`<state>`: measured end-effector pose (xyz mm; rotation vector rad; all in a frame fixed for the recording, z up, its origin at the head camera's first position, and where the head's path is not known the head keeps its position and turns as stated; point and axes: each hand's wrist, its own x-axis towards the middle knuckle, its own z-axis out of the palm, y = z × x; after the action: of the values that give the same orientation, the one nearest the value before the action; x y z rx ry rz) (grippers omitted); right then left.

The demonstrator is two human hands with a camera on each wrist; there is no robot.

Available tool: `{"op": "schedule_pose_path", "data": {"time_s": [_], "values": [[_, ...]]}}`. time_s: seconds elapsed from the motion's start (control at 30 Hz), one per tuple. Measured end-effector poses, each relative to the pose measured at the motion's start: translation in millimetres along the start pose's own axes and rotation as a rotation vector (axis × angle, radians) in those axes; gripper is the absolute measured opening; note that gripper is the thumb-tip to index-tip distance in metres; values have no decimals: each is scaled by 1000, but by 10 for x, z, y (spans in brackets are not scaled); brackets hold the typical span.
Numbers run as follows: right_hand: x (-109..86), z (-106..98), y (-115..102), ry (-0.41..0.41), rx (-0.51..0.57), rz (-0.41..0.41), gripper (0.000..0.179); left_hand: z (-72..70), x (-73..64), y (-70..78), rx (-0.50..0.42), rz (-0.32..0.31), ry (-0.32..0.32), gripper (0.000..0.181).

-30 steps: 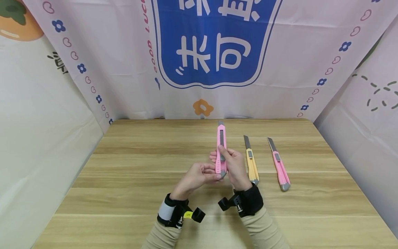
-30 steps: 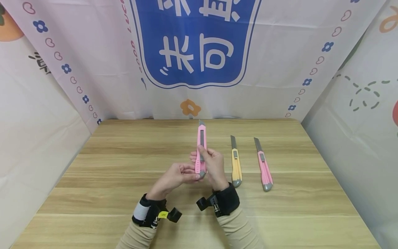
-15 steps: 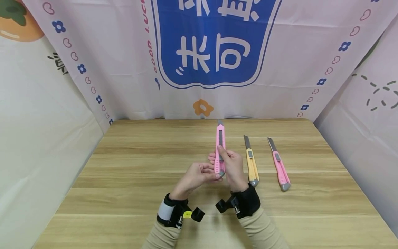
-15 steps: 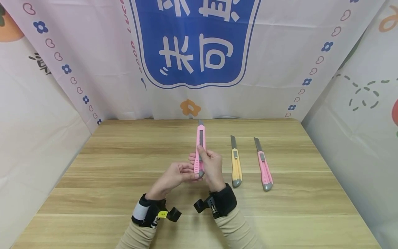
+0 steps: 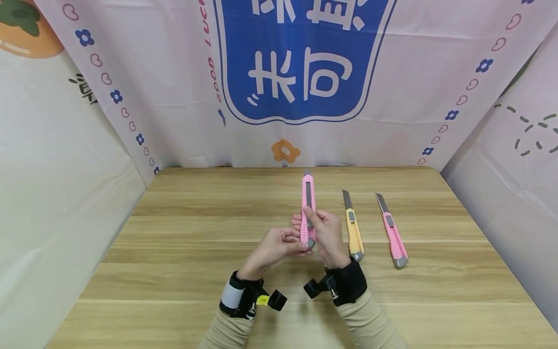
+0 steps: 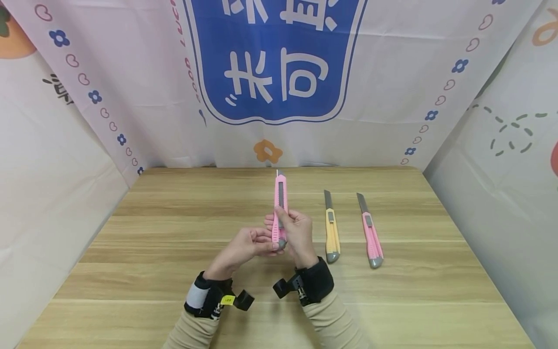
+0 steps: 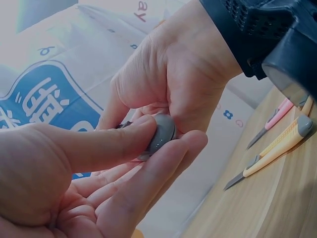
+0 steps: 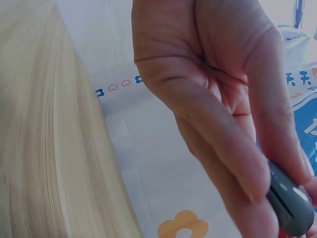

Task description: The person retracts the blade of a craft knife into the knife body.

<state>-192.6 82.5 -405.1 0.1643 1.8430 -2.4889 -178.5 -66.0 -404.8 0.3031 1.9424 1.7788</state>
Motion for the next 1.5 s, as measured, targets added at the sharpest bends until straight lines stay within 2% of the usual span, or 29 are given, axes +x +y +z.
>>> {"op": "schedule_pose_path", "data": {"time_s": [0.53,1.1,1.33,1.5], "values": [[10,14,8,5,26,55,45,-9,-15,6,26,13,32,28],[-5,12,-4,-2,11,9,34,-9,-17,2,-6,10,-4,26],[-7,3,9,-43,4,11,36,-17,-18,-4,-22,14,-7,26],[-3,4,10,-38,5,17,35,-19,-14,2,-27,15,-5,26]]}}
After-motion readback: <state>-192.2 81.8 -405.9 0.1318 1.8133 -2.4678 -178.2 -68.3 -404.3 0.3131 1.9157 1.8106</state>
